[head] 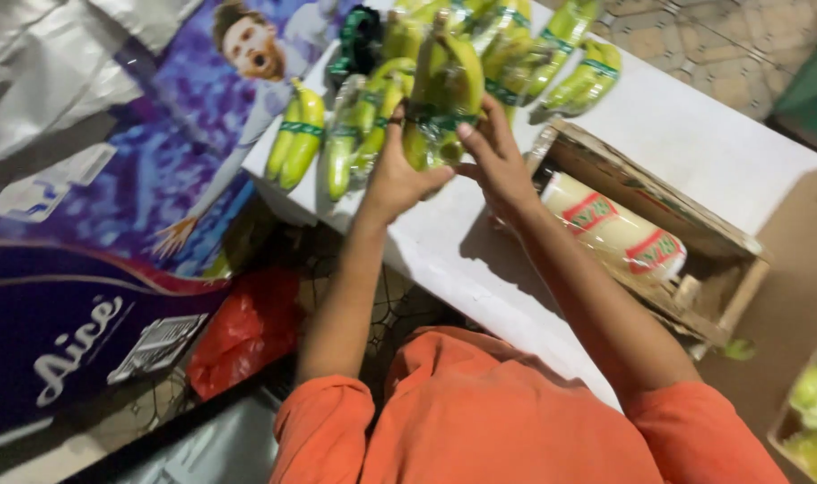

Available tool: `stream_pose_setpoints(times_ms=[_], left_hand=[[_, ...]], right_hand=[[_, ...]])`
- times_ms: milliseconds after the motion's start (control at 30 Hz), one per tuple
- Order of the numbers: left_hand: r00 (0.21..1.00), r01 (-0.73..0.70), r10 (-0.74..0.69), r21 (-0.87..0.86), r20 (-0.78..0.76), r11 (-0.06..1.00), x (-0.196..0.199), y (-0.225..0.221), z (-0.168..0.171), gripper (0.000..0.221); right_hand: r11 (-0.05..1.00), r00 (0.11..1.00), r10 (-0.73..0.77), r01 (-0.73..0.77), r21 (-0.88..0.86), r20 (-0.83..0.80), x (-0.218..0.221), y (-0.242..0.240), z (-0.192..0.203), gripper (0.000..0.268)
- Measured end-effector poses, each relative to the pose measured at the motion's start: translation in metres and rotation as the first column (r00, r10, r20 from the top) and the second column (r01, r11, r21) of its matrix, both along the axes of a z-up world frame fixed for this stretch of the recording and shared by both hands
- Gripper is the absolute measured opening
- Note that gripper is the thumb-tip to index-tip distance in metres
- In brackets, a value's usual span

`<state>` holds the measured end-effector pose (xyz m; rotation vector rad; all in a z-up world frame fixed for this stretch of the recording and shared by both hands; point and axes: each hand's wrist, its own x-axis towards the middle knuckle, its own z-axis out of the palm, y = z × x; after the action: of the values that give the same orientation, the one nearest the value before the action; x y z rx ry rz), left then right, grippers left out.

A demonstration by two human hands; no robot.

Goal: Packing plastic-wrapped banana bunches into a cardboard box, including using a tape dispenser to secure the wrapping.

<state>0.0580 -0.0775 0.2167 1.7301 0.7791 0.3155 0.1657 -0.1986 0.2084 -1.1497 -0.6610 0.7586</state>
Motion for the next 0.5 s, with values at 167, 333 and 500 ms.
stream_pose_setpoints(times_ms=[167,333,500], left_hand=[[0.984,0.15,-0.162,0.144,0.077,0.978,0.024,-0.081,0.025,0.121],[0.943,0.302,-0.317,0.134,0.102,0.944,0.05,-0.144,0.025,0.11],[0.877,0.406,-0.427,0.136,0.219,0.904,0.073,-0.199,0.012,0.076]], right_hand=[[0.973,0.972,-0.19,0.205,0.103,-0.14,0.059,-0.068,-0.043,0.039],[0.911,0.891,-0.36,0.399,0.101,-0.276,0.05,-0.14,0.009,0.03],[0.823,0.82,-0.568,0.562,-0.087,-0.074,0.027,-0.205,0.054,0.031]])
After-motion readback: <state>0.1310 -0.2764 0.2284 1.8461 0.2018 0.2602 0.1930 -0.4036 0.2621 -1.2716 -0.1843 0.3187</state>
